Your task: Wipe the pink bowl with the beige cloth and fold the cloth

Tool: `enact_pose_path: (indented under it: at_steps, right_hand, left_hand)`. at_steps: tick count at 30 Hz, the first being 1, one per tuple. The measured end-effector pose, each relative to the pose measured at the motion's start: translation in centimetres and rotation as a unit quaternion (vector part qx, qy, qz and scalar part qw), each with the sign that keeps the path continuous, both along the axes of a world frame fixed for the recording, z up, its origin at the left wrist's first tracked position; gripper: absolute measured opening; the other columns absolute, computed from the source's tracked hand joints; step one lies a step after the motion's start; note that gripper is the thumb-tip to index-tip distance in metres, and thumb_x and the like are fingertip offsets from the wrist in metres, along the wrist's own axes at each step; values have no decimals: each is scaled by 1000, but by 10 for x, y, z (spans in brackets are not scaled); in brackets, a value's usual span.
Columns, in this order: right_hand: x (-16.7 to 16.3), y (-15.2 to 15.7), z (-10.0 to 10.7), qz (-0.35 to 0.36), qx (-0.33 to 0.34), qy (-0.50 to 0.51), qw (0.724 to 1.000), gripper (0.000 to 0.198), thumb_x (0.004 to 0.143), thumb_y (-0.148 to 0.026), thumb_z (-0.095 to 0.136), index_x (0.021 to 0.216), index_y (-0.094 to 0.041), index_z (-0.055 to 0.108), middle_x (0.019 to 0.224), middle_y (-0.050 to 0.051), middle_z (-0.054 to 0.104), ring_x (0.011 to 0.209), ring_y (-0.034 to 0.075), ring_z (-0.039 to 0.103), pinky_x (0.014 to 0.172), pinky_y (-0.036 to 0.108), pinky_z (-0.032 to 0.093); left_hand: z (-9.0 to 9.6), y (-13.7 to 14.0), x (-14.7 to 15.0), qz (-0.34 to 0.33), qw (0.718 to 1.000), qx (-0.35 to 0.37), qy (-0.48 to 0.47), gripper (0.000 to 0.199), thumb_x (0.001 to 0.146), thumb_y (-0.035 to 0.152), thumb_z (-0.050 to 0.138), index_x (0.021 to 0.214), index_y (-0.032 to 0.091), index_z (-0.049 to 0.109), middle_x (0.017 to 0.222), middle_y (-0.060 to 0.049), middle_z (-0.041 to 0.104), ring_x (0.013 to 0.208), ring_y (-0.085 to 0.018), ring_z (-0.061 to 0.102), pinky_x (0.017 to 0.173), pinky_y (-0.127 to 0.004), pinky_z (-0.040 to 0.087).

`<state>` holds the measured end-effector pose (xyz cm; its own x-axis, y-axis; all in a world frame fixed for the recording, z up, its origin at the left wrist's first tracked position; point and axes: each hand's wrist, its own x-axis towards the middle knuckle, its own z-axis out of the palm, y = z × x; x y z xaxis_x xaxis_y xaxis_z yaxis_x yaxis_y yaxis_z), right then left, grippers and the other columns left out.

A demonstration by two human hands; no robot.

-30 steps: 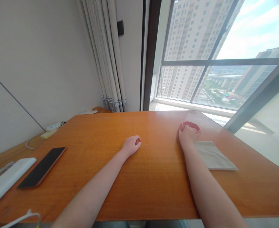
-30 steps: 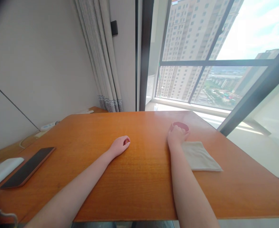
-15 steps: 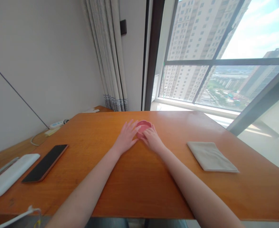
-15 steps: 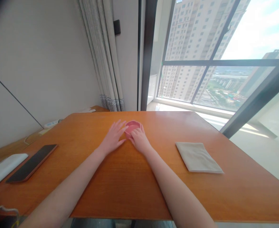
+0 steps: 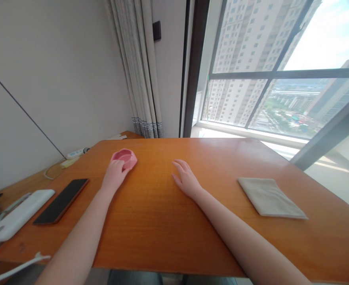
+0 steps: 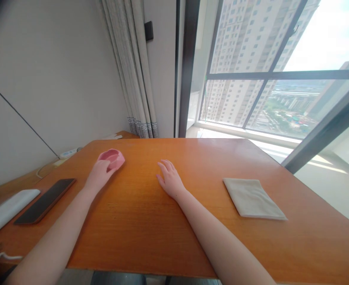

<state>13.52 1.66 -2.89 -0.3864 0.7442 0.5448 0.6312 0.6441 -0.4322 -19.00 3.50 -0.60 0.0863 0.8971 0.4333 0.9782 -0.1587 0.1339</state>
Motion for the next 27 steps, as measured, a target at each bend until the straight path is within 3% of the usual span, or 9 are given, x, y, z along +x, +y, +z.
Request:
enact_pose_path:
  at_steps: [3, 7, 13, 17, 21, 23, 25, 27]
  right_hand:
    - [0, 1, 0, 0, -16, 0, 1000, 45, 88, -27, 45, 133, -21, 41, 136, 13, 43, 130, 25, 36, 108, 48, 33]
    - [0, -2, 2, 8, -21, -8, 1000, 43, 89, -27, 44, 131, -20, 44, 136, 12, 43, 129, 23, 37, 109, 45, 32]
    - [5, 0, 3, -19, -34, -14, 999, 38, 87, -22, 44, 124, -19, 51, 137, 13, 43, 128, 23, 39, 106, 43, 35]
    - [25, 7, 17, -108, -42, -69, 991, 35, 84, -21, 47, 118, -17, 56, 135, 15, 45, 124, 27, 43, 103, 44, 36]
    - [93, 4, 30, -253, -143, -146, 946, 30, 84, -24, 48, 108, -15, 62, 117, 18, 59, 110, 29, 55, 92, 41, 43]
    - [147, -5, 31, -336, -199, -198, 899, 26, 81, -18, 45, 97, -15, 66, 101, 18, 65, 97, 28, 62, 81, 40, 46]
    - [201, -15, 27, -406, -258, -238, 843, 17, 73, -14, 51, 80, -15, 66, 83, 17, 66, 82, 29, 64, 71, 41, 48]
    - [241, -25, 22, -428, -304, -232, 819, 13, 63, -7, 55, 64, -18, 63, 66, 10, 63, 67, 27, 64, 64, 38, 47]
  left_hand:
    - [-8, 6, -31, 83, 997, 1, 11, 23, 77, 38, 52, 73, 17, 59, 80, -12, 62, 86, -29, 56, 84, -42, 45]
    - [-19, 6, -51, 128, 991, 4, 25, 28, 77, 39, 49, 83, 15, 62, 86, -13, 64, 89, -29, 56, 87, -41, 44]
    - [-28, 9, -57, 129, 991, 5, 23, 33, 75, 39, 49, 86, 11, 63, 101, -17, 62, 101, -31, 54, 94, -42, 42]
    - [-28, 7, -56, 121, 992, 11, 12, 36, 76, 41, 50, 91, 11, 63, 105, -17, 61, 110, -33, 49, 96, -42, 41]
    - [-23, 0, -44, 148, 989, 9, 1, 41, 78, 42, 51, 106, 12, 58, 115, -17, 57, 118, -35, 44, 100, -53, 34]
    - [-18, -3, -33, 166, 985, 44, -15, 44, 80, 42, 50, 114, 14, 53, 125, -18, 51, 122, -37, 40, 101, -62, 26]
    - [-12, -5, -17, 136, 986, 91, -29, 43, 83, 40, 48, 117, 15, 50, 133, -18, 45, 125, -35, 37, 104, -61, 23]
    - [-5, -10, 6, 54, 991, 117, -41, 38, 86, 36, 46, 117, 14, 49, 136, -18, 41, 128, -31, 35, 108, -53, 25]
